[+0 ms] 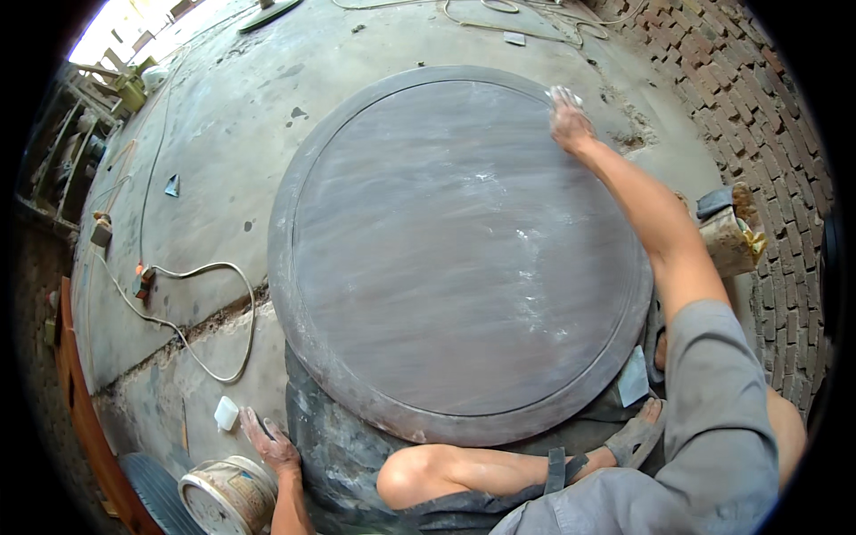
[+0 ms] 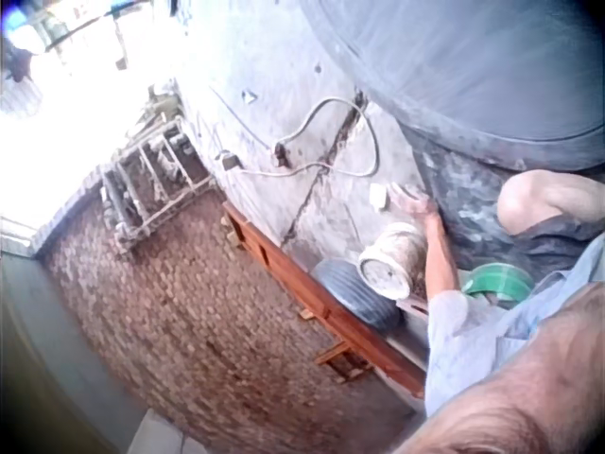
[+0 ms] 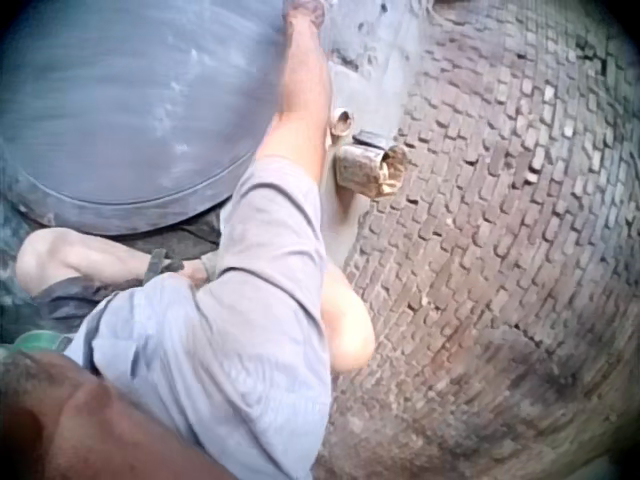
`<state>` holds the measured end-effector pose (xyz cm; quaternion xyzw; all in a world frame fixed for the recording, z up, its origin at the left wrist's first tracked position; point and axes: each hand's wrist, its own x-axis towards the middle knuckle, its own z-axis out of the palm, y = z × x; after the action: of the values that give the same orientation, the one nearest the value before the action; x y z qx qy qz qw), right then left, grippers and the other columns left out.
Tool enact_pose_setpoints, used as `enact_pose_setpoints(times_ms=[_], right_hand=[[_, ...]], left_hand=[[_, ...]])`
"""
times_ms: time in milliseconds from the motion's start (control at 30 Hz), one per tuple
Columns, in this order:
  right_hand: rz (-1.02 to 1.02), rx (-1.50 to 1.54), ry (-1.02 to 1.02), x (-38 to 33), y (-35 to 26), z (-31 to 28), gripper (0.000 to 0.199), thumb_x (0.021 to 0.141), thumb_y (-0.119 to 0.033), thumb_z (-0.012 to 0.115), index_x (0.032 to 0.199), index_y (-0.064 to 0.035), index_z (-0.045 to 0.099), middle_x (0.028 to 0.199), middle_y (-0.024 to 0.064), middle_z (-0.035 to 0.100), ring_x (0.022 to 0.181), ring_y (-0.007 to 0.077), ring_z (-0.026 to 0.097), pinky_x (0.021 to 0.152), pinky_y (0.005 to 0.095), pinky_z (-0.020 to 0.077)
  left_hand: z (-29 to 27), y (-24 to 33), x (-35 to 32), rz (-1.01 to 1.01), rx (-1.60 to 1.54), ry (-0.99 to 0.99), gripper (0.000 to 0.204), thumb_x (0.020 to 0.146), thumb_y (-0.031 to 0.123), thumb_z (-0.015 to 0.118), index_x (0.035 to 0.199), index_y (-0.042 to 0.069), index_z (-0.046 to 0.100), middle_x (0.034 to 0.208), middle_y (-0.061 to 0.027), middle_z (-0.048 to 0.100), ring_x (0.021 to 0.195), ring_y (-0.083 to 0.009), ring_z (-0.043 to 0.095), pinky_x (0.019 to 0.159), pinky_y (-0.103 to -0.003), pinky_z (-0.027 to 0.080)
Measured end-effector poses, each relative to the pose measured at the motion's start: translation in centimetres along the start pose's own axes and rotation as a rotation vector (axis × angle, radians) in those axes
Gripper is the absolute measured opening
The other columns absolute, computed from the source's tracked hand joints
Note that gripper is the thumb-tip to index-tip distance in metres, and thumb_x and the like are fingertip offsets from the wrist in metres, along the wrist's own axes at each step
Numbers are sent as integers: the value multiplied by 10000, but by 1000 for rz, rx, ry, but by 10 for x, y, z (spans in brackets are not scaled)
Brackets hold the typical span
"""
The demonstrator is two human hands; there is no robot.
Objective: The person smooths a large circular gray surface using a white pad and a scraper. They wipe the surface repeatedly, then apply a brown paste from a white bottle and spread it with the scraper. The person continues to wipe and smooth the surface throughout the clip.
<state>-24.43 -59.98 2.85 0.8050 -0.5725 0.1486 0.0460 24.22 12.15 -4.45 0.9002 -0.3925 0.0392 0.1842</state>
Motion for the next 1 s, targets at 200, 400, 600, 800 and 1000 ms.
enact_pose_setpoints(times_ms=[200,400,600,800,1000], right_hand=[[-122,232,-319,43,-276,57,536,960,-205,482,1469,-42,525,1596,203,430,1493,342,396,1243,432,312],[-394,8,-283,69,-206,49,474,977,-119,380,1410,15,515,1418,304,566,1322,406,570,1102,468,484],[-83,114,82,85,-221,84,400,950,-130,413,1214,27,668,1207,279,697,1131,405,691,993,476,549],[-378,11,-250,109,-167,78,391,932,-163,464,1193,-4,708,1235,257,692,1149,391,681,993,449,551],[-71,144,-282,88,-241,62,347,883,-106,501,1146,18,691,1199,267,698,1140,372,687,993,439,550]], left_hand=[[-19,-10,-3,-31,58,-29,546,1088,283,393,1499,-72,452,1596,-267,402,1512,-411,337,1263,-483,227],[-31,-5,-10,-92,100,-50,529,1092,242,375,1519,-67,422,1622,-250,369,1528,-393,312,1272,-480,212],[-15,-1,-2,-28,92,-74,540,1093,245,369,1532,-69,395,1616,-258,369,1529,-394,305,1278,-490,191],[-15,3,-4,-58,67,-86,579,1104,310,356,1547,-62,377,1630,-259,342,1532,-401,293,1274,-492,193],[-19,-13,1,-1,135,-85,575,1089,289,365,1534,-75,384,1617,-274,354,1525,-421,301,1275,-516,190]])
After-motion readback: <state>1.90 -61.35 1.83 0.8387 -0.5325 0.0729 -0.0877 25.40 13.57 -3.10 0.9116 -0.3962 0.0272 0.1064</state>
